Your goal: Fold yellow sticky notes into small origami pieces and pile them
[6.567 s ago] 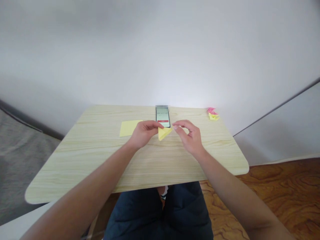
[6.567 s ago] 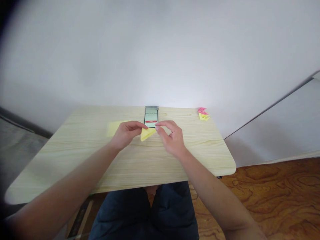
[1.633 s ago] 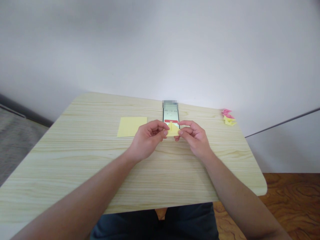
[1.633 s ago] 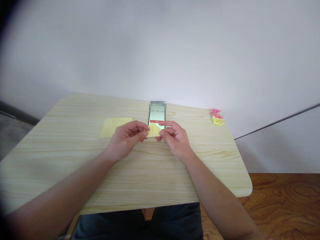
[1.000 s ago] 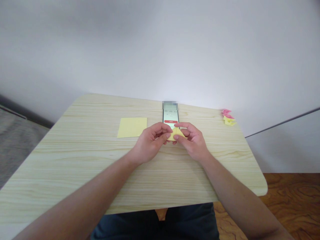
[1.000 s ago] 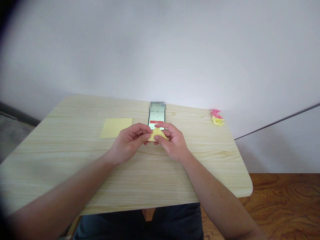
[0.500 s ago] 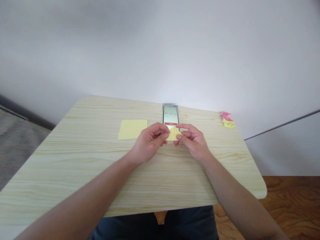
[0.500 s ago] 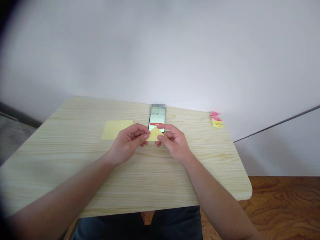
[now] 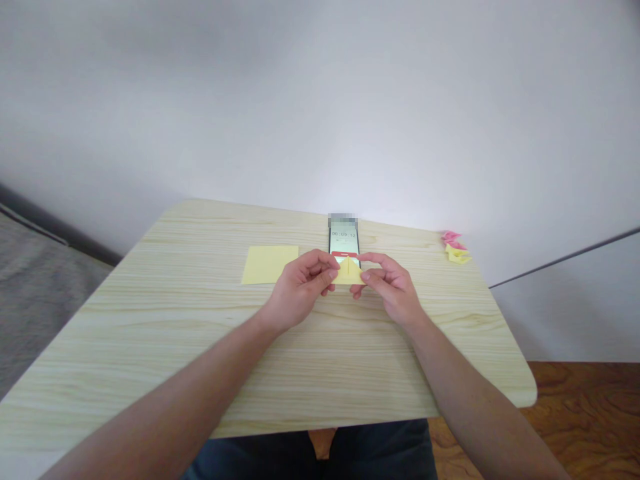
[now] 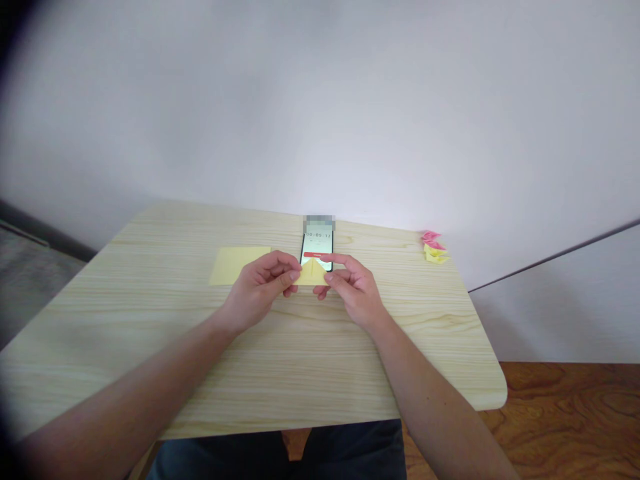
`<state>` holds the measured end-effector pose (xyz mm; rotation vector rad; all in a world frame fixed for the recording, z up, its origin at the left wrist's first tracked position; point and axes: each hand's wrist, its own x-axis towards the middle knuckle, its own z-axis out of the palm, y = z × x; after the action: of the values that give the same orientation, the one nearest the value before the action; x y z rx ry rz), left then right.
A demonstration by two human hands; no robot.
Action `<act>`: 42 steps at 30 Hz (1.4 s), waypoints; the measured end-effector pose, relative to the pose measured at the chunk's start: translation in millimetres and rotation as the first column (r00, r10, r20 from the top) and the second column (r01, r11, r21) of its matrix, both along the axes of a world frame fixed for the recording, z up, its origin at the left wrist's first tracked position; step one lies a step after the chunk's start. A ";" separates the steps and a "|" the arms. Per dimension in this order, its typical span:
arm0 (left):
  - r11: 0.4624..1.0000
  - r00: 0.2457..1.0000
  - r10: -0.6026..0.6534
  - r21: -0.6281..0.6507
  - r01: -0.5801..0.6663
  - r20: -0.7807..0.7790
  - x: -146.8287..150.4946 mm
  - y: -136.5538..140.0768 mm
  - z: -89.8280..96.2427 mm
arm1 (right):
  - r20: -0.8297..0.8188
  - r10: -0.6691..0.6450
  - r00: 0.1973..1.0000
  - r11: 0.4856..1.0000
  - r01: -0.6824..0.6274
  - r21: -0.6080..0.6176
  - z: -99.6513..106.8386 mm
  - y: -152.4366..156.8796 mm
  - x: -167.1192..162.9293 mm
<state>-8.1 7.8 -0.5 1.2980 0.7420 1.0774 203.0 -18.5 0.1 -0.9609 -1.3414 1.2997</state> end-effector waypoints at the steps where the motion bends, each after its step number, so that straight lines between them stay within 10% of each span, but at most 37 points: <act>1: 1.000 1.000 0.001 -0.001 -0.001 0.001 0.2 -0.1 0.1 | -0.003 0.000 1.000 1.000 0.000 0.002 -0.1 0.1 0.2; 18: 0.983 0.973 0.079 0.178 -0.040 -0.219 -5.0 -3.5 5.6 | -0.094 -0.058 0.994 0.996 0.051 -0.075 -10.3 4.6 0.6; 31: 0.776 0.898 0.294 0.631 -0.023 -0.328 -5.1 -3.3 -8.4 | -0.206 -0.034 0.978 0.954 -0.030 -0.298 -5.6 6.5 0.1; 37: 0.796 0.888 0.321 0.602 -0.066 -0.328 -4.2 -4.1 -1.9 | -0.080 -0.026 0.996 0.979 0.009 -0.202 -4.3 4.9 1.7; 42: 0.902 0.919 0.241 0.422 -0.094 -0.311 -2.8 -4.1 2.9 | 0.219 -0.210 0.953 0.975 0.187 0.120 1.0 0.5 2.1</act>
<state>-10.9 3.7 2.4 1.8419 0.9528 1.1894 205.0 -18.0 1.1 -1.1738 -1.4286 0.9832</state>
